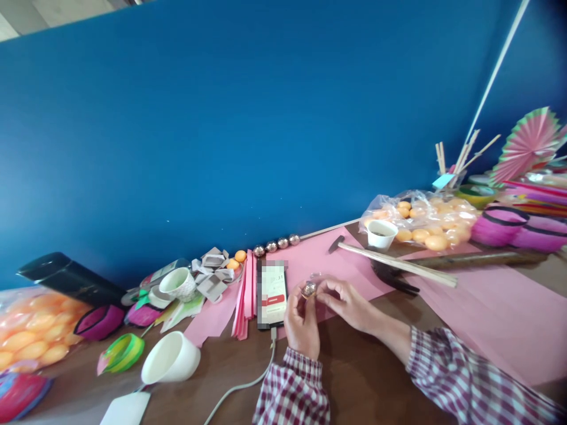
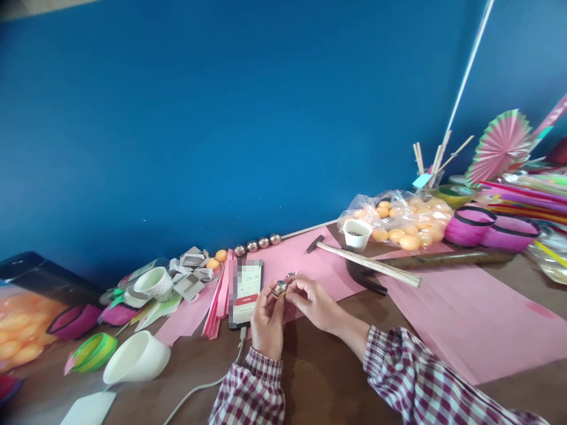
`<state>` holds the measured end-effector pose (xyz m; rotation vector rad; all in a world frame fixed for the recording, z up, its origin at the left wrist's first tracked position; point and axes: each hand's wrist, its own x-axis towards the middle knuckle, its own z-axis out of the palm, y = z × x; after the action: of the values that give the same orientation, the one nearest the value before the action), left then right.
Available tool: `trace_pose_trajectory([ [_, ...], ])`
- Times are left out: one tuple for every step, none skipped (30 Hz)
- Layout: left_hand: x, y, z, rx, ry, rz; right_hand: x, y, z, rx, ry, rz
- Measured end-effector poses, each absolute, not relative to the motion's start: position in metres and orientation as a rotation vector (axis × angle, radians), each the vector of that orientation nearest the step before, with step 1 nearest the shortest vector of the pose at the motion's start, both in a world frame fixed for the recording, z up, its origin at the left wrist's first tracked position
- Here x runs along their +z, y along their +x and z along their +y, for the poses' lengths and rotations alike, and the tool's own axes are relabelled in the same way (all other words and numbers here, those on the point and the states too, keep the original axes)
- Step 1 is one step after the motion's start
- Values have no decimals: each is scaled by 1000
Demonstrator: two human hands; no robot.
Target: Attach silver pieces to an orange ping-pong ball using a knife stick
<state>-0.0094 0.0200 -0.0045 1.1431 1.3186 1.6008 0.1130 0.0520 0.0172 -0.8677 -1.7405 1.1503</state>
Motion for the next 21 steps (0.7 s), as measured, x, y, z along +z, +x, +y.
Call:
trace_pose_trajectory([
  [-5, -10, 20, 1603, 1142, 1315, 17, 113, 52, 1145, -868, -1743],
  [-5, -10, 20, 1602, 1144, 1315, 17, 113, 52, 1142, -867, -1748],
  [-5, -10, 20, 1601, 1148, 1321, 17, 113, 52, 1142, -867, -1751],
  [-5, -10, 20, 1601, 1151, 1329, 18, 113, 52, 1142, -866, -1753],
  [-4, -10, 20, 1599, 1152, 1336, 18, 114, 52, 1146, -865, -1756],
  [-4, -10, 20, 1597, 1149, 1339, 19, 114, 52, 1151, -863, -1757],
  [-4, -11, 20, 1596, 1146, 1339, 20, 114, 52, 1155, -859, -1757],
  [-4, -11, 19, 1593, 1144, 1337, 20, 114, 52, 1158, -854, -1753],
  [-4, -11, 19, 1590, 1145, 1331, 21, 114, 51, 1160, -850, -1747],
  [-5, -11, 19, 1587, 1146, 1326, 22, 114, 51, 1163, -848, -1743],
  [-5, -11, 19, 1586, 1148, 1322, 22, 114, 51, 1166, -848, -1740],
  [-5, -11, 19, 1587, 1149, 1320, 22, 114, 51, 1168, -849, -1740],
  [-6, -11, 20, 1589, 1146, 1319, 22, 114, 51, 1167, -852, -1741],
  [-6, -10, 20, 1589, 1140, 1318, 22, 114, 51, 1166, -854, -1743],
  [-5, -10, 20, 1588, 1132, 1319, 22, 114, 51, 1164, -854, -1746],
  [-5, -10, 20, 1588, 1125, 1322, 22, 114, 51, 1164, -851, -1747],
  [-5, -10, 20, 1585, 1122, 1326, 22, 114, 51, 1167, -848, -1749],
  [-4, -10, 20, 1582, 1124, 1330, 22, 114, 51, 1172, -848, -1752],
  [-5, -10, 20, 1580, 1128, 1332, 22, 114, 51, 1177, -851, -1753],
  [-5, -10, 20, 1579, 1133, 1334, 22, 114, 51, 1179, -855, -1754],
  [-6, -10, 20, 1579, 1138, 1334, 22, 114, 51, 1178, -859, -1753],
])
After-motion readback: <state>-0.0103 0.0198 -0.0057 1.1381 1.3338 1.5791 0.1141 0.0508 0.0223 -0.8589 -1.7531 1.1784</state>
